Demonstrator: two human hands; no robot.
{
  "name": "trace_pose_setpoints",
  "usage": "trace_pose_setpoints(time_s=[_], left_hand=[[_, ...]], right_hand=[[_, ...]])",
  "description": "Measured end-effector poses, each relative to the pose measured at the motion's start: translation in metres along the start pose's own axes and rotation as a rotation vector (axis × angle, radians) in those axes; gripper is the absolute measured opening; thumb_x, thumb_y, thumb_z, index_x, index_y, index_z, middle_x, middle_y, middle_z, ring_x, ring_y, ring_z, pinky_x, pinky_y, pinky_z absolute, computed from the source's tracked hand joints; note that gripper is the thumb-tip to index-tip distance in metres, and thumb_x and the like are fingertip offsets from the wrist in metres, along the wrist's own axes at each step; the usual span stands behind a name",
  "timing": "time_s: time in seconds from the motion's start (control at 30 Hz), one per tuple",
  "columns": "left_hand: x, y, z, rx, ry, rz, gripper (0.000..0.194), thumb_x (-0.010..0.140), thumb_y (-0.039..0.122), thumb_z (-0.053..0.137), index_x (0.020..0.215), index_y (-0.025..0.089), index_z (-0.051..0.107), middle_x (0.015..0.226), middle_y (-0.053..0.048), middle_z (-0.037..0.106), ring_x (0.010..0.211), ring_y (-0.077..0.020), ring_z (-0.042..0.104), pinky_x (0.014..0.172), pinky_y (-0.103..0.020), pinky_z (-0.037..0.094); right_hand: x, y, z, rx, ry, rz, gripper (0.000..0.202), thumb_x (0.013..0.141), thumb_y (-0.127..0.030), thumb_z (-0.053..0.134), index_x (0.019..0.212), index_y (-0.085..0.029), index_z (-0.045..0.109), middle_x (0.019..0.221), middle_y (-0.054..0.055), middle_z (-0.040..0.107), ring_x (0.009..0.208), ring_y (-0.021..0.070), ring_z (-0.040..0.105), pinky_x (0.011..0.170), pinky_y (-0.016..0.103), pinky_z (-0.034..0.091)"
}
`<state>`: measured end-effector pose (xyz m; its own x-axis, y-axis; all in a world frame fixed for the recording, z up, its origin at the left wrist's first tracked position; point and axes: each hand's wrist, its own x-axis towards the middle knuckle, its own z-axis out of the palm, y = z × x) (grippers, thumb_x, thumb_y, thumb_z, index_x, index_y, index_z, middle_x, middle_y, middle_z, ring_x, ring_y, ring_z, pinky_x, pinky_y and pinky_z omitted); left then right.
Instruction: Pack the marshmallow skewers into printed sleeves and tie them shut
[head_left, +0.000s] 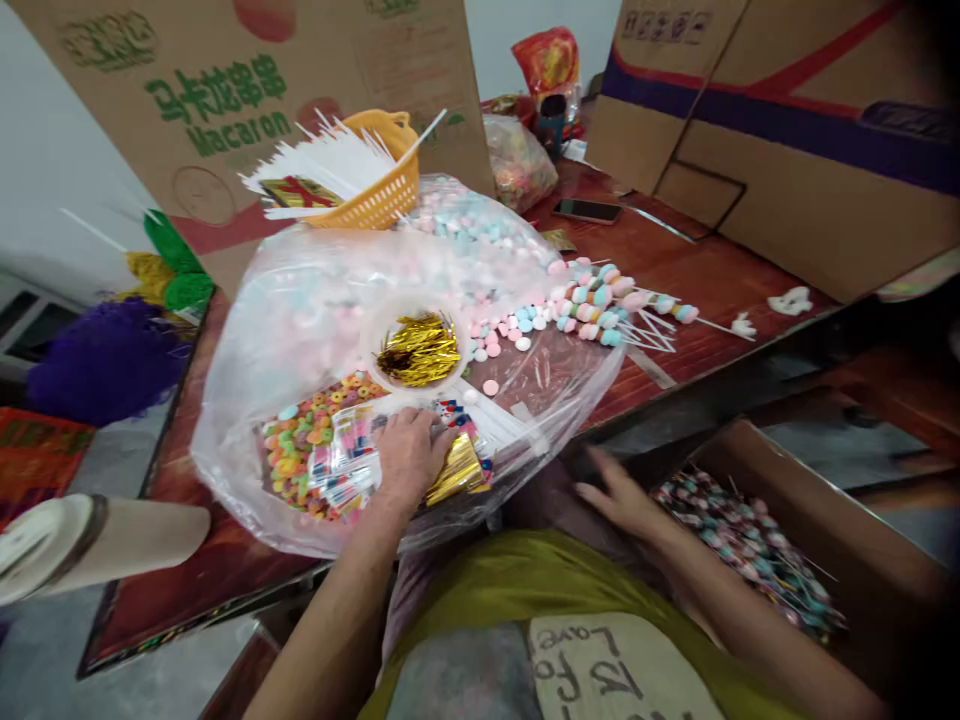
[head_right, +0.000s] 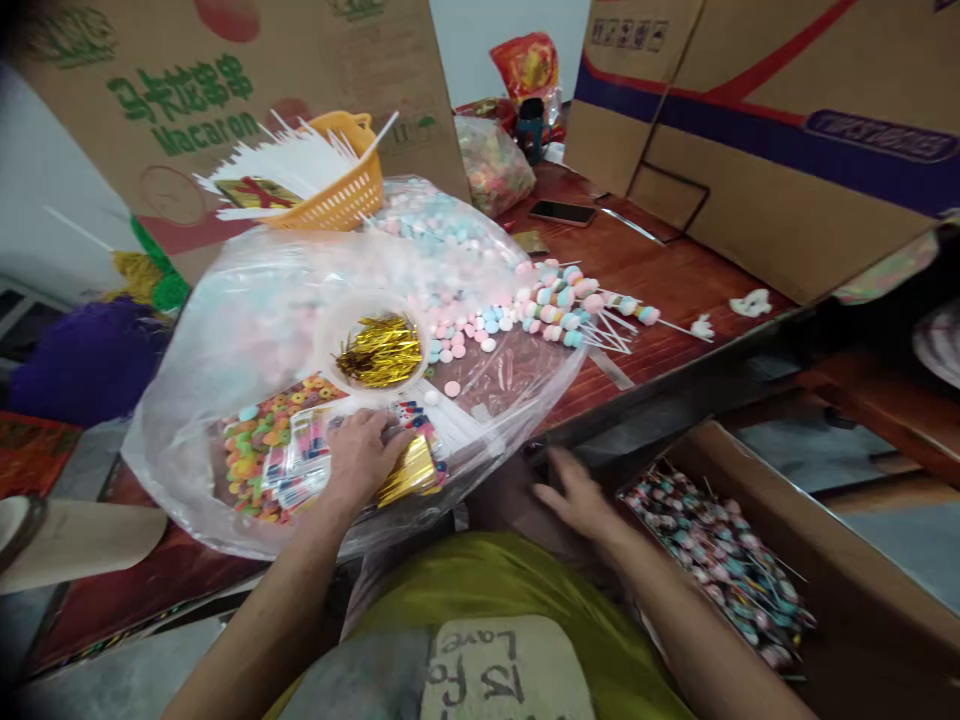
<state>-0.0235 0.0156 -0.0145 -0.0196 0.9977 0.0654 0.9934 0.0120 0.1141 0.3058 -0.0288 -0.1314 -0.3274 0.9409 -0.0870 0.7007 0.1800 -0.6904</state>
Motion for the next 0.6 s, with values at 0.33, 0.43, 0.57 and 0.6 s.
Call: trace_pose_setpoints(time_s=[0.33, 0.43, 0.57, 0.6], left_hand=[[0.019, -0.002, -0.006, -0.072, -0.211, -0.065, 0.041, 0.079, 0.056, 0.045, 0.086, 0.022, 0.068, 0.089, -0.005, 0.068, 0.085, -0.0235, 0.059, 0.067, -0.031, 0.037], [0.02, -0.02, -0.013, -0.066, -0.278, 0.1, 0.038, 0.078, 0.048, 0.048, 0.095, 0.02, 0.067, 0.096, -0.006, 0.067, 0.086, -0.0216, 0.06, 0.072, -0.029, 0.041], [0.009, -0.044, -0.017, 0.119, -0.227, 0.213, 0.045, 0.071, 0.05, 0.056, 0.103, 0.019, 0.065, 0.106, -0.012, 0.063, 0.094, -0.0281, 0.057, 0.076, -0.034, 0.041], [0.006, -0.047, -0.016, 0.147, -0.201, 0.213, 0.046, 0.071, 0.052, 0.057, 0.102, 0.019, 0.065, 0.105, -0.012, 0.063, 0.094, -0.0288, 0.057, 0.076, -0.035, 0.041]], right_hand=[[0.039, -0.014, 0.06, 0.06, -0.119, 0.098, 0.057, 0.091, -0.049, 0.032, 0.134, -0.013, 0.044, 0.134, 0.014, 0.048, 0.124, 0.0251, 0.043, 0.102, 0.038, 0.034], [0.028, -0.013, 0.058, 0.049, -0.06, 0.147, 0.052, 0.091, -0.044, 0.034, 0.129, -0.012, 0.049, 0.129, 0.015, 0.053, 0.121, 0.0241, 0.046, 0.101, 0.035, 0.036], [0.02, -0.005, 0.043, 0.0, 0.02, 0.182, 0.036, 0.09, -0.03, 0.039, 0.108, -0.01, 0.063, 0.107, 0.016, 0.063, 0.1, 0.0221, 0.058, 0.089, 0.032, 0.043], [0.02, -0.006, 0.038, -0.016, 0.039, 0.181, 0.033, 0.089, -0.026, 0.039, 0.103, -0.01, 0.064, 0.102, 0.016, 0.064, 0.095, 0.0218, 0.06, 0.085, 0.032, 0.044]])
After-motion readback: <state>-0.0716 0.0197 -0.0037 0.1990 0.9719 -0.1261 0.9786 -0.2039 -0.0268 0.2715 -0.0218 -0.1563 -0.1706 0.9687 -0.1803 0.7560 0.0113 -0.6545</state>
